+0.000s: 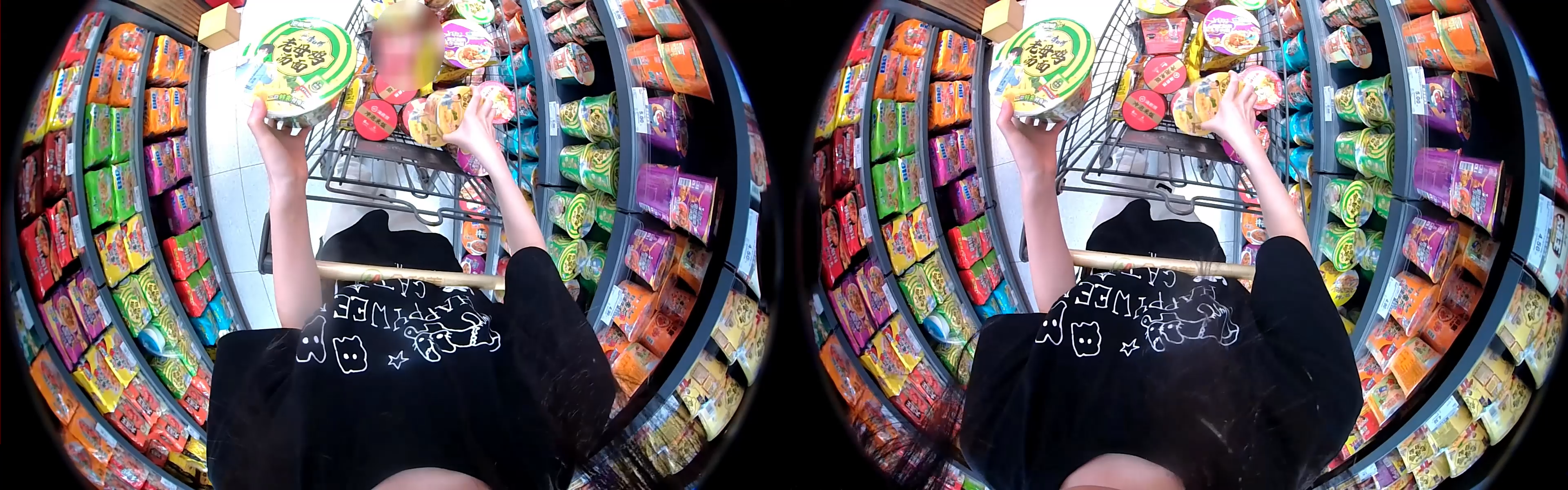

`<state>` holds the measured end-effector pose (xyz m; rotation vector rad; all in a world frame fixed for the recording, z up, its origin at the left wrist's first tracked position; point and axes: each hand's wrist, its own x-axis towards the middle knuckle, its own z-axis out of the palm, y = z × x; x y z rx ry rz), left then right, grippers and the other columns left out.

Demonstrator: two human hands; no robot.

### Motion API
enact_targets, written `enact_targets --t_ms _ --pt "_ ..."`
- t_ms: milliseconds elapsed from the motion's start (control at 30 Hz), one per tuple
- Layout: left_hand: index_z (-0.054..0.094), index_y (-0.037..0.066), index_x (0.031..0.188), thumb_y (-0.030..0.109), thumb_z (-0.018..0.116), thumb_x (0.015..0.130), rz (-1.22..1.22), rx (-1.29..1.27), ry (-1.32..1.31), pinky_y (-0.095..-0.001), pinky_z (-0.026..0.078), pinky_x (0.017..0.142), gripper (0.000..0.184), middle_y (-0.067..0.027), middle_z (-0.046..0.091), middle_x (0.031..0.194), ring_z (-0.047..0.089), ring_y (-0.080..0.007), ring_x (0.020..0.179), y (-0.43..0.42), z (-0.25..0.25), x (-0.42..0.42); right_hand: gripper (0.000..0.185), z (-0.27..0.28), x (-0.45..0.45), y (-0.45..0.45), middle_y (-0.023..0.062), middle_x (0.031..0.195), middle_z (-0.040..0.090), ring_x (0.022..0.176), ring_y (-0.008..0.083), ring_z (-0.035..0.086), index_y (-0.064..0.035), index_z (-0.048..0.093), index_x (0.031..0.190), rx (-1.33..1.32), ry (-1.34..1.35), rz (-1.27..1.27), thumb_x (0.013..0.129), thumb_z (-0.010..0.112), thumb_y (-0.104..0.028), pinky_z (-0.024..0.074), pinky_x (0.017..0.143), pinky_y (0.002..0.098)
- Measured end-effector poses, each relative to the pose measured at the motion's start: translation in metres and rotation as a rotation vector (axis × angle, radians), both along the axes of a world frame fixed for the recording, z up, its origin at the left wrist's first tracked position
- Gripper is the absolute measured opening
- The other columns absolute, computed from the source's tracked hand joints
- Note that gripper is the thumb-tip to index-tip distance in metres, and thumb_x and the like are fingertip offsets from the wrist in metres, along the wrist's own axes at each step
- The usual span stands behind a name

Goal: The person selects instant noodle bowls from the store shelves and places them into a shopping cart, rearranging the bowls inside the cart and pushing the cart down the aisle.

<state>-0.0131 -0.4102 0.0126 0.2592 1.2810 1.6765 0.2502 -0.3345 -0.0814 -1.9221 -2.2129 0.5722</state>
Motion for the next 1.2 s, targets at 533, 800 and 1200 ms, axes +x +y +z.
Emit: enact_targets --t_ms 533,800,1200 --pt "0.039 0.002 0.105 0.016 0.056 0.063 -0.729 -0.396 0.0 -0.0449 0.045 0.076 0.048 -0.0146 0.042 0.105 0.044 -0.0254 0.098 0.084 -0.069 0.001 0.116 -0.011 0.014 -0.028 0.0276 0.13 -0.003 0.121 0.0435 0.001 -0.0104 -0.004 0.13 -0.058 -0.038 0.146 0.049 0.074 -0.038 0.0146 0.091 0.0594" --pt "0.04 0.004 0.1 -0.003 0.043 0.049 -0.954 -0.621 0.15 -0.0566 0.042 0.069 0.051 -0.016 0.045 0.092 0.047 -0.0332 0.085 0.092 -0.183 0.017 0.103 0.018 0.041 -0.084 0.0296 0.129 0.001 0.121 0.0437 0.006 -0.0088 0.003 0.13 -0.057 0.042 0.097 0.058 0.071 -0.036 0.0142 0.096 0.0512" --pt "0.052 0.0 0.098 0.02 0.056 0.072 -0.814 -0.087 1.266 -0.0353 0.042 0.075 0.033 -0.0169 0.055 0.092 0.053 -0.0288 0.089 0.108 -0.202 0.039 0.076 0.022 0.045 -0.114 0.0263 0.128 0.018 0.12 0.0379 0.016 -0.0046 0.017 0.127 -0.191 0.114 -0.019 0.071 0.06 -0.032 0.0186 0.098 0.0417"
